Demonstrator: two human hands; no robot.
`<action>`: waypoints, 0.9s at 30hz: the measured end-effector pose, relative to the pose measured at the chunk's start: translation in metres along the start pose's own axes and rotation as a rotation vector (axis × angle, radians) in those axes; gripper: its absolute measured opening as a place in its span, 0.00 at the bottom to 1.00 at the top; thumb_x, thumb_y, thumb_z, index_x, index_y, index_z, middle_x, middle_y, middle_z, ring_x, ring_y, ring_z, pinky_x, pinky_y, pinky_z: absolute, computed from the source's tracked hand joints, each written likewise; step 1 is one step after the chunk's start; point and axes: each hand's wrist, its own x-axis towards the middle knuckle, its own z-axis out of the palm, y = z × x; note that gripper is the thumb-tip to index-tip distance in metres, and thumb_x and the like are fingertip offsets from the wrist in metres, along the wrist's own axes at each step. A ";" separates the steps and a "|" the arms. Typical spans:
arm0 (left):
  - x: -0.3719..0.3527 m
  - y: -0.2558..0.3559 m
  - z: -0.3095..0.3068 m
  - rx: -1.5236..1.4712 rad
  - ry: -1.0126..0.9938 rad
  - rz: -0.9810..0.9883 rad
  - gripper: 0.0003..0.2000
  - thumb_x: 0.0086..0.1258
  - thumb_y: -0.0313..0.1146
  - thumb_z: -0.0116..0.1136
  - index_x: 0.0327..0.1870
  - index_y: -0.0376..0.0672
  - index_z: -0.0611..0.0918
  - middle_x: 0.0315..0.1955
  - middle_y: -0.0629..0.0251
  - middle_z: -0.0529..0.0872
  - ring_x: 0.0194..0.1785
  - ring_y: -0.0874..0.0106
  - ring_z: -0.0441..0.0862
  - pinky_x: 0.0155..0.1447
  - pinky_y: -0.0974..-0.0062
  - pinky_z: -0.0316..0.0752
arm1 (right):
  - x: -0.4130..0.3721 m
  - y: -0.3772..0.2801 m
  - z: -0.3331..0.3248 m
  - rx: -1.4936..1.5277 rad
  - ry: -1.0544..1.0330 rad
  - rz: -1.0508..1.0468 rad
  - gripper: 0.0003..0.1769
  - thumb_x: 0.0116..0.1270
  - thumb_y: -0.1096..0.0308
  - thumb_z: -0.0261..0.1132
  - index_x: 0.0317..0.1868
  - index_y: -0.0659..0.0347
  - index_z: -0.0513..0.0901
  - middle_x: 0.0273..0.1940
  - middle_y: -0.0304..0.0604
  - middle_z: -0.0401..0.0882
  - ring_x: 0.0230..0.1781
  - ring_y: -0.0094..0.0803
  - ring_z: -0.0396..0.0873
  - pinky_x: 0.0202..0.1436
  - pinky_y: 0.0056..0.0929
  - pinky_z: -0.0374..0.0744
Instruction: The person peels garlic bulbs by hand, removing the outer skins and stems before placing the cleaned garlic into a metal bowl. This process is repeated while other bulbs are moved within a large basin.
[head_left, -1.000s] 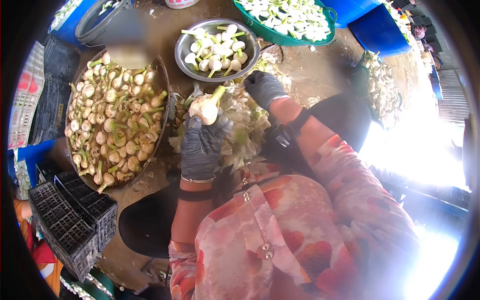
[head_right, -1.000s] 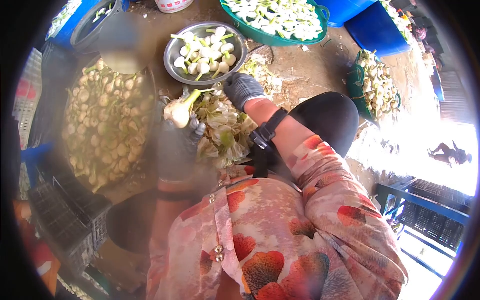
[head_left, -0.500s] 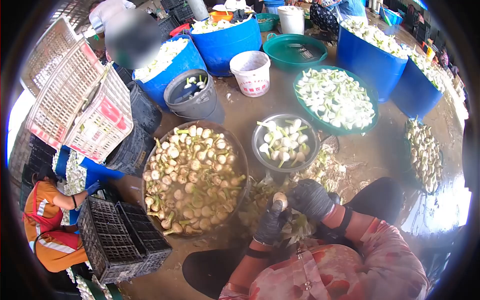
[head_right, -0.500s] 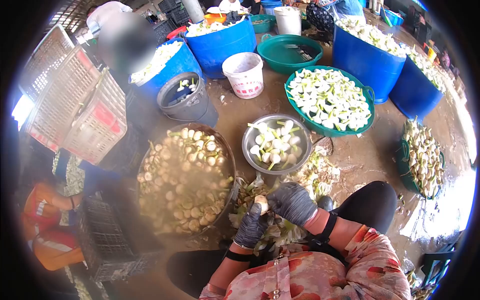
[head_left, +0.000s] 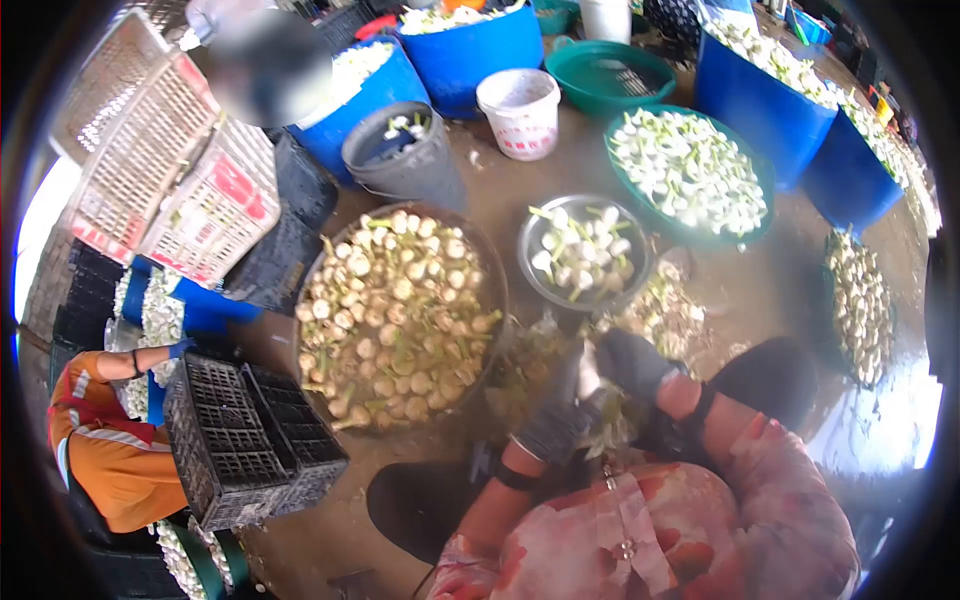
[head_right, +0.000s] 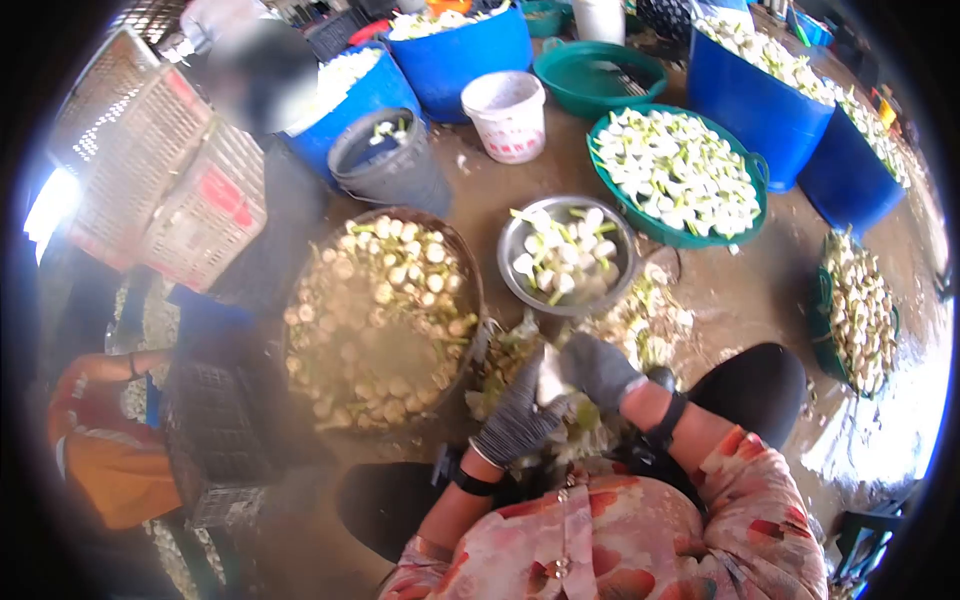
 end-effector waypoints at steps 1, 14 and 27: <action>0.002 0.002 0.000 0.078 0.022 0.076 0.39 0.67 0.40 0.67 0.74 0.31 0.61 0.68 0.45 0.70 0.71 0.57 0.70 0.73 0.64 0.65 | -0.003 0.003 0.000 0.075 0.051 0.004 0.11 0.67 0.61 0.61 0.36 0.58 0.83 0.39 0.53 0.83 0.42 0.46 0.82 0.44 0.43 0.79; 0.004 -0.036 -0.002 -1.355 0.389 -0.430 0.13 0.77 0.35 0.54 0.57 0.39 0.76 0.44 0.66 0.83 0.42 0.76 0.82 0.38 0.78 0.81 | -0.011 -0.015 0.009 0.032 -0.657 0.329 0.27 0.66 0.52 0.64 0.58 0.63 0.80 0.55 0.58 0.81 0.56 0.53 0.80 0.59 0.43 0.78; -0.009 -0.070 0.046 -0.804 0.464 -0.484 0.28 0.66 0.19 0.57 0.69 0.38 0.68 0.56 0.60 0.76 0.53 0.72 0.77 0.54 0.74 0.79 | 0.105 0.050 -0.075 0.049 0.712 0.548 0.25 0.72 0.52 0.62 0.62 0.59 0.74 0.48 0.54 0.86 0.51 0.51 0.83 0.54 0.44 0.79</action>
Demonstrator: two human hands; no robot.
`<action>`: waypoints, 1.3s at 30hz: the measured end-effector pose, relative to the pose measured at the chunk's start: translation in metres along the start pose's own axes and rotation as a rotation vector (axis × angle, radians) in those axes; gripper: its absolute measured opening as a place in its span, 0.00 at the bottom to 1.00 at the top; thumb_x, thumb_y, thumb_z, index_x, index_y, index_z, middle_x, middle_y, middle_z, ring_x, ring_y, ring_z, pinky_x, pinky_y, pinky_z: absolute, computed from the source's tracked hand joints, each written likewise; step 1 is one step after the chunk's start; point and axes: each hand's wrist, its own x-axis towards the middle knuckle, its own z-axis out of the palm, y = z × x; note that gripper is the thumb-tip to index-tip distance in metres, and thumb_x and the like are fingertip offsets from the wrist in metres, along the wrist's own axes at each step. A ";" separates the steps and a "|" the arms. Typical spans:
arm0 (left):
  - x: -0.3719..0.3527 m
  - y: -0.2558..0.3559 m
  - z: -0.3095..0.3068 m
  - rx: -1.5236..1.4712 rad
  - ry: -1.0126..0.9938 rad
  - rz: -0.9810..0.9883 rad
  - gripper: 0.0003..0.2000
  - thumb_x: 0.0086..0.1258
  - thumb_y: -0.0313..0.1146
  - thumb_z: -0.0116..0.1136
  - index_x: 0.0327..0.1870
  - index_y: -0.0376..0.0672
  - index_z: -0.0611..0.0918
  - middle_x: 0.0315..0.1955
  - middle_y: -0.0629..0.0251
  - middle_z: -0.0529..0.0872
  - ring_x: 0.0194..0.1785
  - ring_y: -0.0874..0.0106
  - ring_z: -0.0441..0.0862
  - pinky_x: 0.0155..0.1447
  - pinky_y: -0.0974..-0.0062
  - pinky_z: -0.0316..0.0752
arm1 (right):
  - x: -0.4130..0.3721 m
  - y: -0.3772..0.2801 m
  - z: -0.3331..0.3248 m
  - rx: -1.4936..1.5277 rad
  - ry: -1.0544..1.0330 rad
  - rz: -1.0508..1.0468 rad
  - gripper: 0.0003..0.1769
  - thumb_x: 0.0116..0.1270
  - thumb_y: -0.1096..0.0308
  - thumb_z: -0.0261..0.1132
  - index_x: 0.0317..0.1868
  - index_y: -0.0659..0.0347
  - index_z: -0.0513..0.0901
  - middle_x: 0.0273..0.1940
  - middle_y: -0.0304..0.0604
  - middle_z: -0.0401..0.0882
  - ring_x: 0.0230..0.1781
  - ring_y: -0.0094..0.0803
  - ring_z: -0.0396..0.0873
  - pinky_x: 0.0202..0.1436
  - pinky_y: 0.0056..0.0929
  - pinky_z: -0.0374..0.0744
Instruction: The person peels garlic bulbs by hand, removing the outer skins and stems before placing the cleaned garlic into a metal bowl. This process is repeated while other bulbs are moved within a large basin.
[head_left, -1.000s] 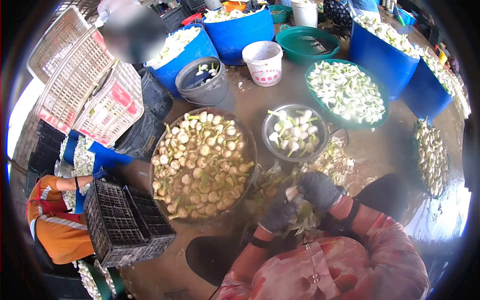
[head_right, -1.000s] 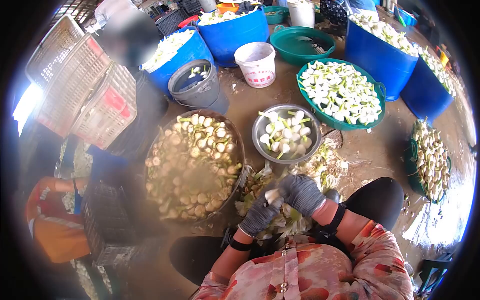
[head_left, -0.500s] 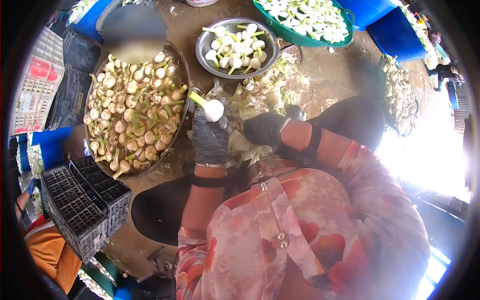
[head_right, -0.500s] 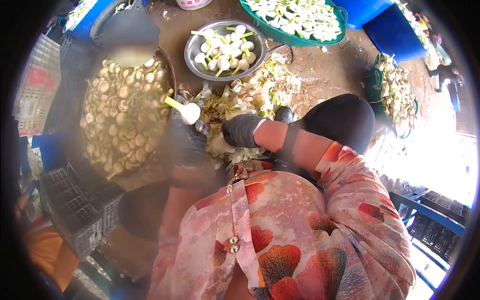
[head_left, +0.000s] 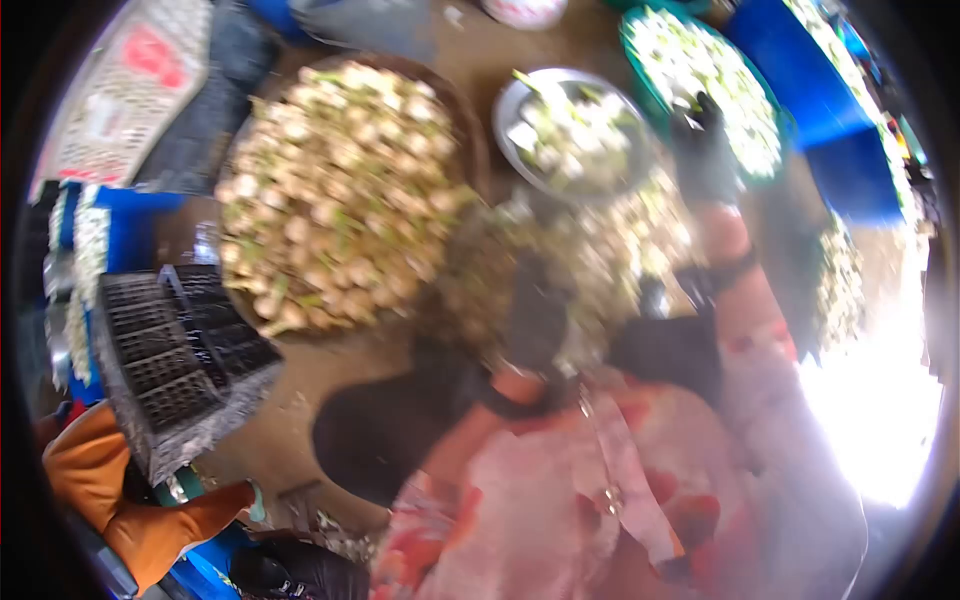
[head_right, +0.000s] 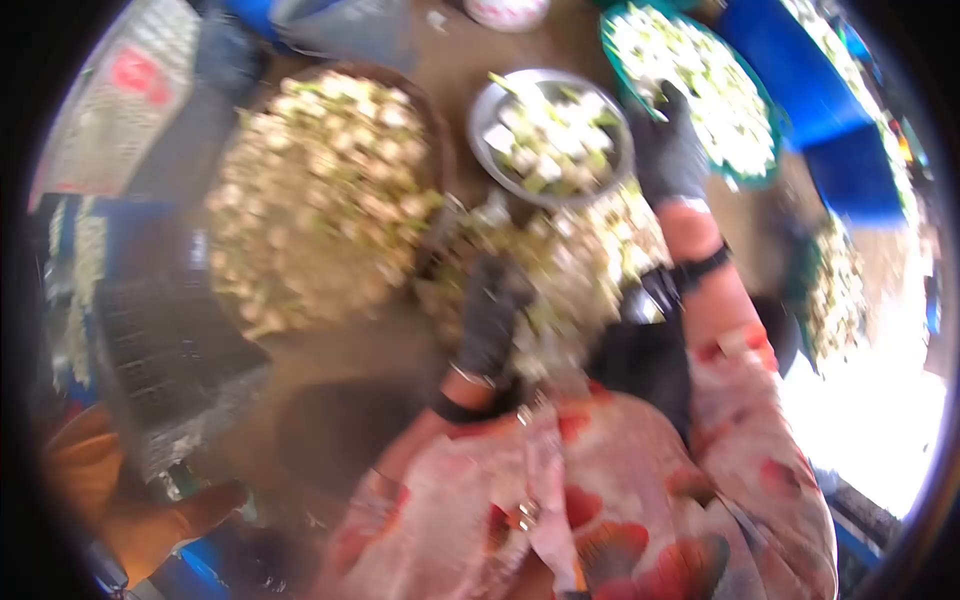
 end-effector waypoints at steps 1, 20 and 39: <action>-0.002 -0.006 -0.002 0.002 0.057 0.035 0.26 0.67 0.21 0.57 0.67 0.38 0.69 0.54 0.61 0.77 0.54 0.72 0.77 0.54 0.73 0.78 | 0.008 0.002 0.014 -0.076 0.018 -0.236 0.27 0.70 0.55 0.64 0.63 0.63 0.73 0.53 0.58 0.82 0.52 0.53 0.82 0.57 0.45 0.78; 0.019 0.034 -0.057 0.173 0.113 0.112 0.14 0.76 0.28 0.50 0.60 0.37 0.74 0.46 0.66 0.80 0.46 0.74 0.79 0.50 0.75 0.79 | -0.080 -0.075 0.177 -0.753 -0.802 -0.923 0.21 0.64 0.62 0.60 0.55 0.60 0.82 0.52 0.47 0.82 0.54 0.47 0.78 0.55 0.54 0.73; -0.014 0.065 0.033 -0.346 0.001 -0.102 0.20 0.75 0.31 0.58 0.65 0.39 0.70 0.52 0.54 0.80 0.52 0.62 0.84 0.56 0.66 0.83 | -0.136 -0.006 -0.025 0.263 -0.403 -0.342 0.09 0.65 0.65 0.68 0.42 0.59 0.86 0.36 0.50 0.85 0.38 0.49 0.83 0.43 0.41 0.81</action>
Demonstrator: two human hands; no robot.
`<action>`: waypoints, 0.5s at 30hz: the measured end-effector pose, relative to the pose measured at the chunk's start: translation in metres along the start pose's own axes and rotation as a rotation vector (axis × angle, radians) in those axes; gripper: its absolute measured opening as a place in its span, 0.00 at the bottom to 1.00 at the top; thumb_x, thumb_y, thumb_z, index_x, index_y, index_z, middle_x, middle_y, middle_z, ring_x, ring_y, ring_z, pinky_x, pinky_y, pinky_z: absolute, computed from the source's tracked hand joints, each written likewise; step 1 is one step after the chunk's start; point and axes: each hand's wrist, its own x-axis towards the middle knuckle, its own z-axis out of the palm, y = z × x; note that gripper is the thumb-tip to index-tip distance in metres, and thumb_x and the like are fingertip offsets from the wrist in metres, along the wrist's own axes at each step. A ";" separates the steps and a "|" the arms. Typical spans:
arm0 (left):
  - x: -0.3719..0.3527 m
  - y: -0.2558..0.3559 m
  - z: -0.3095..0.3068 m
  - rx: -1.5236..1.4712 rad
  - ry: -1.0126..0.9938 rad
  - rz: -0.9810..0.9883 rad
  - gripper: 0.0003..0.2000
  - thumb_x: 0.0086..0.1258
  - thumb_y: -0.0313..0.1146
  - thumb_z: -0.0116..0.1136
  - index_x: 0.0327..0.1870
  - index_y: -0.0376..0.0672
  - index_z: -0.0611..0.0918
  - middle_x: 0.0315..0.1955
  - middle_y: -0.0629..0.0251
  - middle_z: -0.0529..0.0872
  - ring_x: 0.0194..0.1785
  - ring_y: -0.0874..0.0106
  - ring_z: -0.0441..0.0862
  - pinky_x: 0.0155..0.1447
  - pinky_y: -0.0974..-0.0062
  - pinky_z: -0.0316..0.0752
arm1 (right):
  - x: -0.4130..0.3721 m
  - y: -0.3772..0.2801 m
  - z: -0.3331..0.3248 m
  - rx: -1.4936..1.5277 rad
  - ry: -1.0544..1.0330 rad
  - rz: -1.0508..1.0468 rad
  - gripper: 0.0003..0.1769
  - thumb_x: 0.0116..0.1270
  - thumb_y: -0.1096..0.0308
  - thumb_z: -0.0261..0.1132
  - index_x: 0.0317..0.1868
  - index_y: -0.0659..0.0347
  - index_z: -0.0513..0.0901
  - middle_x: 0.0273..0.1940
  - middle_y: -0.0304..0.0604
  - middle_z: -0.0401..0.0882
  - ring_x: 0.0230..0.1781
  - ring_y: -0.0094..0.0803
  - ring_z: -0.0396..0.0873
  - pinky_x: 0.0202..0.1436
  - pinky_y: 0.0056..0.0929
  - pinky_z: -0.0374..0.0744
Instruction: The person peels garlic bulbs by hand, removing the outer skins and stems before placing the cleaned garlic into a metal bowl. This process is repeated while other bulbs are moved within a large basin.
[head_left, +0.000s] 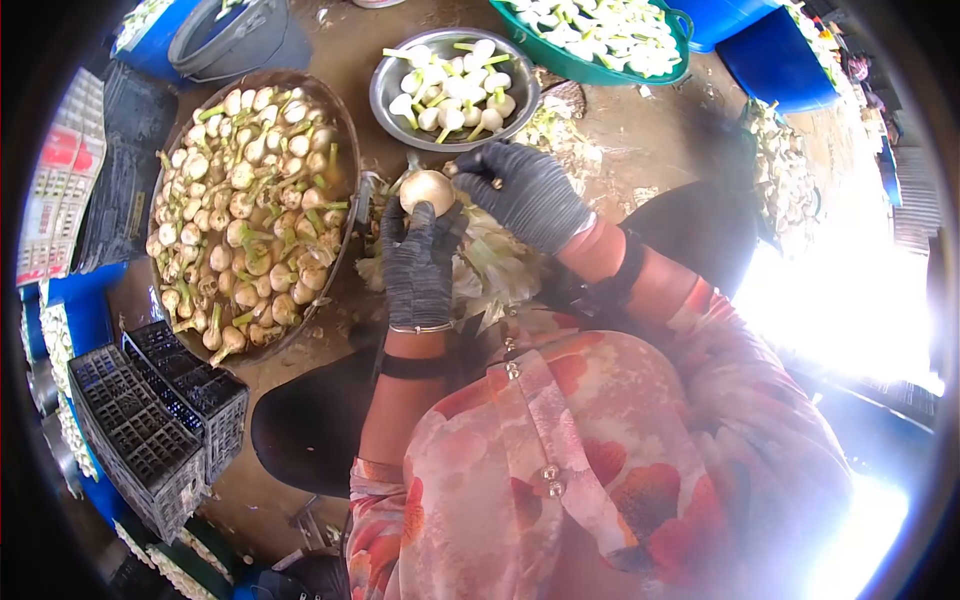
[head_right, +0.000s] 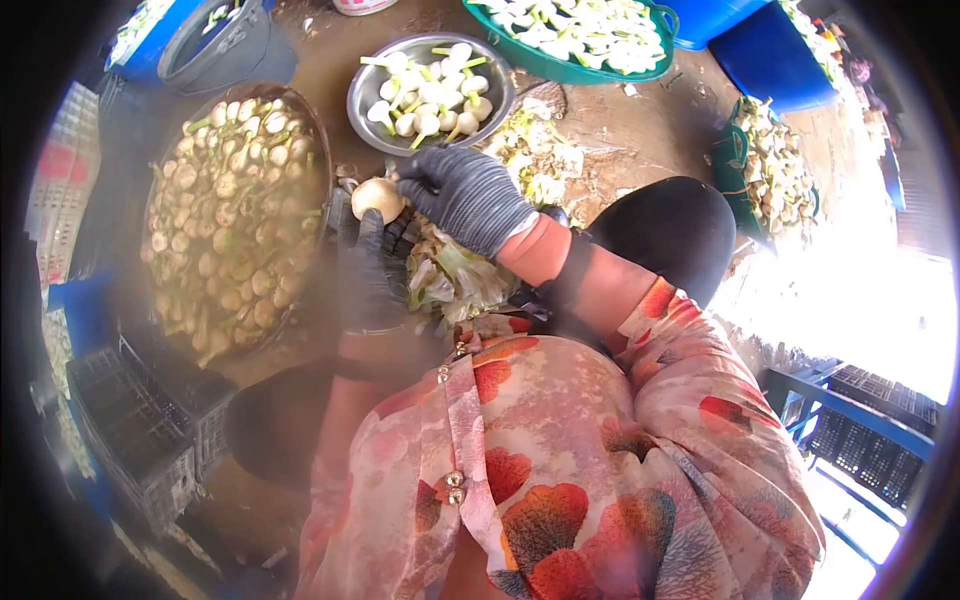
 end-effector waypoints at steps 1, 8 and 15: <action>-0.002 0.001 0.005 0.016 0.000 -0.022 0.20 0.74 0.29 0.58 0.64 0.39 0.70 0.55 0.55 0.79 0.53 0.64 0.83 0.57 0.66 0.83 | -0.001 0.001 0.001 -0.059 0.040 -0.035 0.09 0.65 0.63 0.67 0.39 0.59 0.86 0.34 0.51 0.84 0.35 0.50 0.83 0.41 0.43 0.80; -0.012 -0.009 0.016 0.202 -0.094 0.089 0.19 0.74 0.30 0.58 0.63 0.38 0.71 0.56 0.57 0.77 0.56 0.67 0.79 0.57 0.67 0.83 | -0.008 0.006 -0.002 -0.260 0.023 0.063 0.10 0.63 0.60 0.65 0.34 0.58 0.84 0.29 0.53 0.83 0.32 0.51 0.82 0.38 0.46 0.79; -0.021 0.006 0.020 -0.014 -0.185 -0.111 0.23 0.76 0.36 0.55 0.69 0.43 0.67 0.55 0.55 0.78 0.54 0.63 0.83 0.57 0.60 0.84 | -0.001 0.067 -0.019 0.083 -0.028 0.464 0.16 0.65 0.59 0.63 0.40 0.65 0.85 0.34 0.59 0.84 0.38 0.54 0.83 0.45 0.42 0.80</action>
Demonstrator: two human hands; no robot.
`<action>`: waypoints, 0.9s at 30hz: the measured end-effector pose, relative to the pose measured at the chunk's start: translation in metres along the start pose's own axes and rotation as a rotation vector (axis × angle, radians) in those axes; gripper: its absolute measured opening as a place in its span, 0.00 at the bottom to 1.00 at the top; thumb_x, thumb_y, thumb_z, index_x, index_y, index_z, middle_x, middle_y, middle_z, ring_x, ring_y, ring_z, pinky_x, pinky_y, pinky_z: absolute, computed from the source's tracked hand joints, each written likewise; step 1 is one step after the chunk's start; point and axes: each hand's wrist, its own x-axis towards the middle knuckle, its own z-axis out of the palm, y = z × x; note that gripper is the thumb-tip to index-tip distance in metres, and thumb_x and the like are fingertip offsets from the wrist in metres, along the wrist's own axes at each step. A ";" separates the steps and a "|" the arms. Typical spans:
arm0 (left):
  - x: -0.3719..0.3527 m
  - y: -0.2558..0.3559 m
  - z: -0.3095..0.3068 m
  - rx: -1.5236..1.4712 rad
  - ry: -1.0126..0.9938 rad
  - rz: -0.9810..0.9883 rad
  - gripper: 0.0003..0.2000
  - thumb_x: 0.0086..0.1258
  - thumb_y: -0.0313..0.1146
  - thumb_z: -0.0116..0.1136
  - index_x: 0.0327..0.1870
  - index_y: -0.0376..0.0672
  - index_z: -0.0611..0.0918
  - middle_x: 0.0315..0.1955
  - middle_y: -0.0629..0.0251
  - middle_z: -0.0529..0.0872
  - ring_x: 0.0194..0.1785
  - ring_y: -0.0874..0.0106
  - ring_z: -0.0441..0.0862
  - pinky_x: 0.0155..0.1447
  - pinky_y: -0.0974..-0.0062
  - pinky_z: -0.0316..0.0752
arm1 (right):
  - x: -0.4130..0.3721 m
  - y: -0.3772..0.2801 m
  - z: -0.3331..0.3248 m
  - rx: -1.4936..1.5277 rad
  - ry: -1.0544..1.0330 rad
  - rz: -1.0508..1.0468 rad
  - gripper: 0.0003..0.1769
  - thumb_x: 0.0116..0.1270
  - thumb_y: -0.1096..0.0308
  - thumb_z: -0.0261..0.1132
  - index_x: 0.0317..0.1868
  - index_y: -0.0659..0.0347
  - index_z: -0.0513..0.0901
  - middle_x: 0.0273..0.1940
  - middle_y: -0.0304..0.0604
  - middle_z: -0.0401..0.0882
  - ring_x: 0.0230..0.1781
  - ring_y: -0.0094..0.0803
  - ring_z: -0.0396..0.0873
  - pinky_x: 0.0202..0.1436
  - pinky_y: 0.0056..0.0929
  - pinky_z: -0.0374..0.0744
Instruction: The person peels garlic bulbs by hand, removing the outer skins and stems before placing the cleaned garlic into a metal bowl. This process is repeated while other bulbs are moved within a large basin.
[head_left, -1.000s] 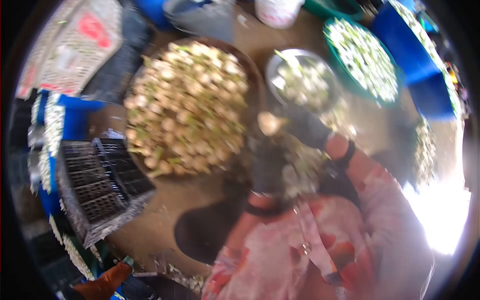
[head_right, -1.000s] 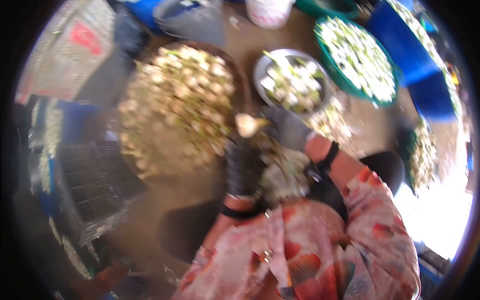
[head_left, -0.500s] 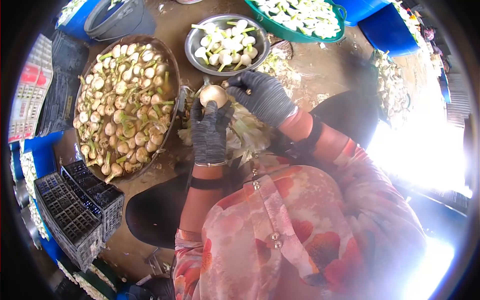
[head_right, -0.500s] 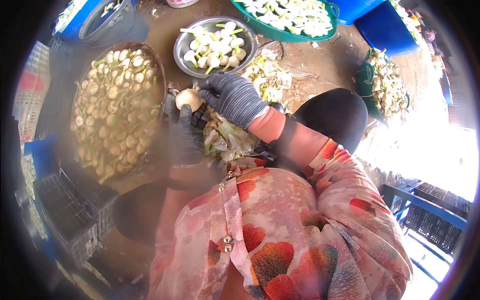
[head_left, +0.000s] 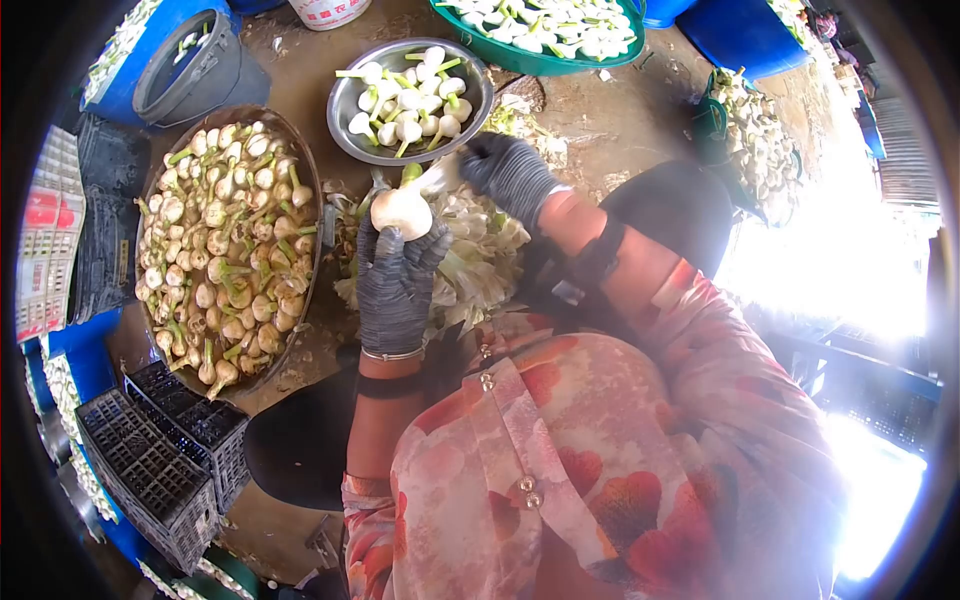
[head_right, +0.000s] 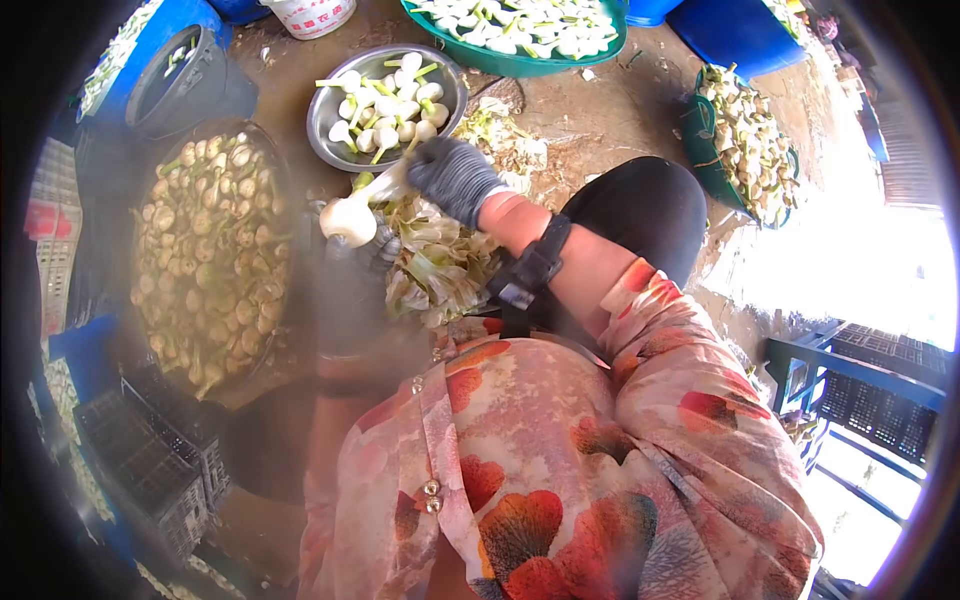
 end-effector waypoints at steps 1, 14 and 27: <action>0.002 0.000 -0.005 -0.048 -0.019 -0.015 0.23 0.77 0.35 0.54 0.69 0.42 0.67 0.55 0.55 0.78 0.54 0.64 0.82 0.58 0.61 0.84 | 0.006 0.010 -0.011 -0.100 0.017 0.078 0.16 0.65 0.59 0.62 0.42 0.64 0.85 0.36 0.59 0.85 0.39 0.53 0.84 0.46 0.41 0.80; 0.021 -0.028 -0.050 -0.115 -0.197 -0.141 0.23 0.79 0.51 0.49 0.65 0.44 0.72 0.48 0.67 0.81 0.47 0.74 0.81 0.54 0.68 0.82 | -0.026 -0.046 -0.001 -0.166 -0.016 -0.788 0.06 0.57 0.65 0.73 0.34 0.54 0.87 0.34 0.42 0.84 0.43 0.43 0.82 0.56 0.45 0.75; 0.016 -0.023 -0.073 0.748 -0.339 0.183 0.27 0.74 0.37 0.61 0.71 0.43 0.67 0.50 0.70 0.78 0.49 0.79 0.77 0.52 0.77 0.77 | -0.038 -0.037 0.014 -0.274 -0.039 -0.563 0.09 0.59 0.62 0.69 0.34 0.56 0.81 0.31 0.49 0.81 0.31 0.51 0.81 0.36 0.45 0.79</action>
